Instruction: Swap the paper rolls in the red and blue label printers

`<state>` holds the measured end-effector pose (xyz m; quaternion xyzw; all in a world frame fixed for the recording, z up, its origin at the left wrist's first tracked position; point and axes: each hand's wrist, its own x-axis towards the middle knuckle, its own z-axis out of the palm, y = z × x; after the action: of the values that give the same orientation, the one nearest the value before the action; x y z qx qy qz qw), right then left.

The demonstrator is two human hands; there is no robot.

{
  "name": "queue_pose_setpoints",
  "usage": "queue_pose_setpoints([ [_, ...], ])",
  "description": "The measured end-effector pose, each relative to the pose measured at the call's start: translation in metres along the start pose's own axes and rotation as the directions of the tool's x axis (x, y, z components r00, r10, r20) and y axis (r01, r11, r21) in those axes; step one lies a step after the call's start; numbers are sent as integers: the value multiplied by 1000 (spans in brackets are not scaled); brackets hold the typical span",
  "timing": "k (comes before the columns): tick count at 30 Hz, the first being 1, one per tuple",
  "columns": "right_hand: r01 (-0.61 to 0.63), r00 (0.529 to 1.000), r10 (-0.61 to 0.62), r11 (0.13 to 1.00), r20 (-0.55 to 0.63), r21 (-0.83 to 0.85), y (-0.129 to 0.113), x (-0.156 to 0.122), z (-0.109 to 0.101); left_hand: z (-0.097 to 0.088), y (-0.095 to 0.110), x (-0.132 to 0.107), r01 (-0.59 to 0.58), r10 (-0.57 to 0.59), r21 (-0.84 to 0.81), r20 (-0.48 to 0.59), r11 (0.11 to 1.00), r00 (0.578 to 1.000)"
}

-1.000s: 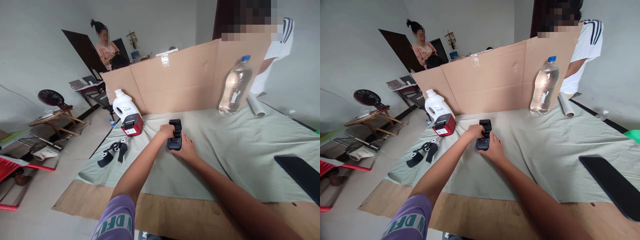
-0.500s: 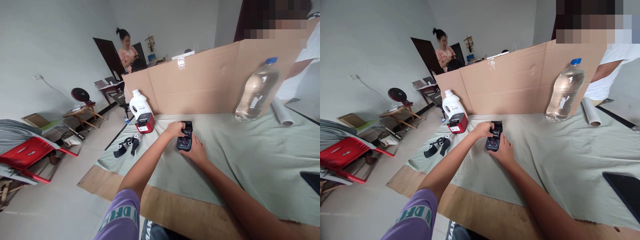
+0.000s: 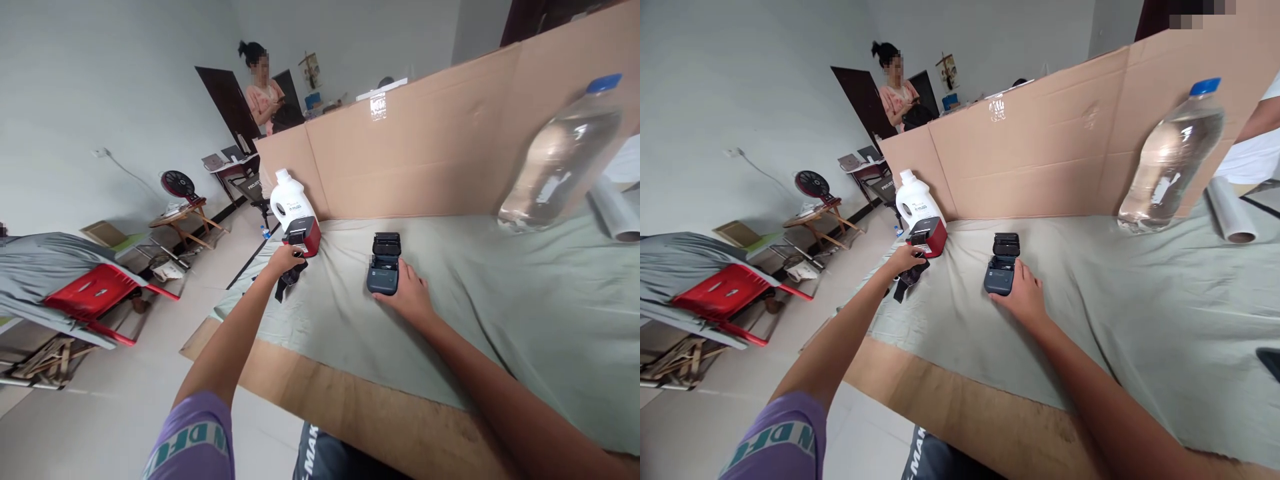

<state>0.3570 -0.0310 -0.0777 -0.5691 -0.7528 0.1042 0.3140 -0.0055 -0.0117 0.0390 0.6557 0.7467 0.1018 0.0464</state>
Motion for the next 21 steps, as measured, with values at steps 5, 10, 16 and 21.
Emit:
queue_pose_setpoints([
  [5, 10, 1000, -10, 1000, 6, -11, 0, 0, 0, -24, -28, -13, 69, -71, -14, -124, 997, 990],
  [10, 5, 1000, -4, 1000, 5, -31, 0, 0, 0, -47, -60, -40, 237, -235, -10, -173, 971, 956],
  [16, 2, 1000, -2, 999, 20, -34, -1, 1, -1, -20, -66, -84, 327, -313, 53, -178, 943, 933],
  [21, 5, 1000, -3, 999, 31, -34, -1, 1, -3, 15, -59, -101, 404, -392, 140, -104, 904, 914],
])
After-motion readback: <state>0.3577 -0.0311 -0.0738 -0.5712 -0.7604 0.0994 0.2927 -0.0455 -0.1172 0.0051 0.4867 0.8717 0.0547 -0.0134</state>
